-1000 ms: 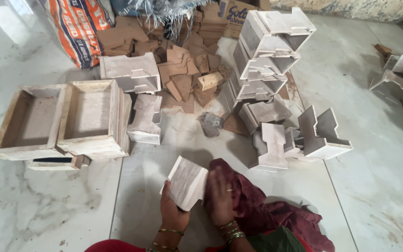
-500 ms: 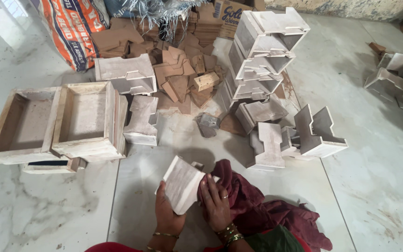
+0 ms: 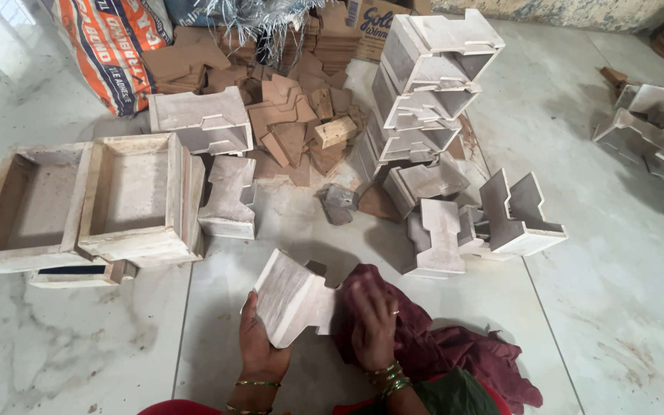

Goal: The person sits on the floor and wipes white wooden box-like components one at a time with a maroon cloth, turning each piece to clean its surfaces, then sets it aside near a stack of similar finished pieces.

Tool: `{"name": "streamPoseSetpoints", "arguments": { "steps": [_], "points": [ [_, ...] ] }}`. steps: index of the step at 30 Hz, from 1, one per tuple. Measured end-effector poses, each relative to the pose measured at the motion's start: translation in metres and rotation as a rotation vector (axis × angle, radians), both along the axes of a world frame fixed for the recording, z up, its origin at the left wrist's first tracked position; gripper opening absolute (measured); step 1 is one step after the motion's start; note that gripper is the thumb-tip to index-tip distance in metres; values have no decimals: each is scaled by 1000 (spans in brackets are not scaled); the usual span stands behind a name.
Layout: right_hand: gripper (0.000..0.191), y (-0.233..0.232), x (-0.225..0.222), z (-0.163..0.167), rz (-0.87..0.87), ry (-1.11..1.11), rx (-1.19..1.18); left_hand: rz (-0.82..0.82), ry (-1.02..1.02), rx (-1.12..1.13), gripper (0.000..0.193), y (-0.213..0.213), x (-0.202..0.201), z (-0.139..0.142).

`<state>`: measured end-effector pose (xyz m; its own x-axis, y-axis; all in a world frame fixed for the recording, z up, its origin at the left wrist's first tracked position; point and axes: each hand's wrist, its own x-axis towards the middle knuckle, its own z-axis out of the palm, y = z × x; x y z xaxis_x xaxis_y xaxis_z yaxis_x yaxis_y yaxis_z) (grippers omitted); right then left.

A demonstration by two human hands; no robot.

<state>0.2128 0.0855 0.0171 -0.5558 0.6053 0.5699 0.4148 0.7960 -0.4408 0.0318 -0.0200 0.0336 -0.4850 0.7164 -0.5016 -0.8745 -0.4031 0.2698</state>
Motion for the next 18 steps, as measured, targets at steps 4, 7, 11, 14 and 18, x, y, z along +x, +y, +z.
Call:
{"name": "streamPoseSetpoints", "arguments": {
  "steps": [4, 7, 11, 14, 18],
  "points": [
    [85, 3, -5, -2, 1, -127, -83, -28, 3, -46, 49, -1, -1, 3],
    [80, 18, -9, -2, -104, -16, -111, -12, -15, -48, 49, -2, -2, 2],
    [79, 17, -3, -2, -222, 100, -122, -4, -50, 24, 48, -1, -9, -2],
    [76, -1, -4, -6, -113, 30, -10, 5, -49, 12, 48, 1, -10, -5],
    [75, -7, -18, -7, -110, -53, -60, -22, -48, 23, 48, -3, -6, 0]
  ]
}}
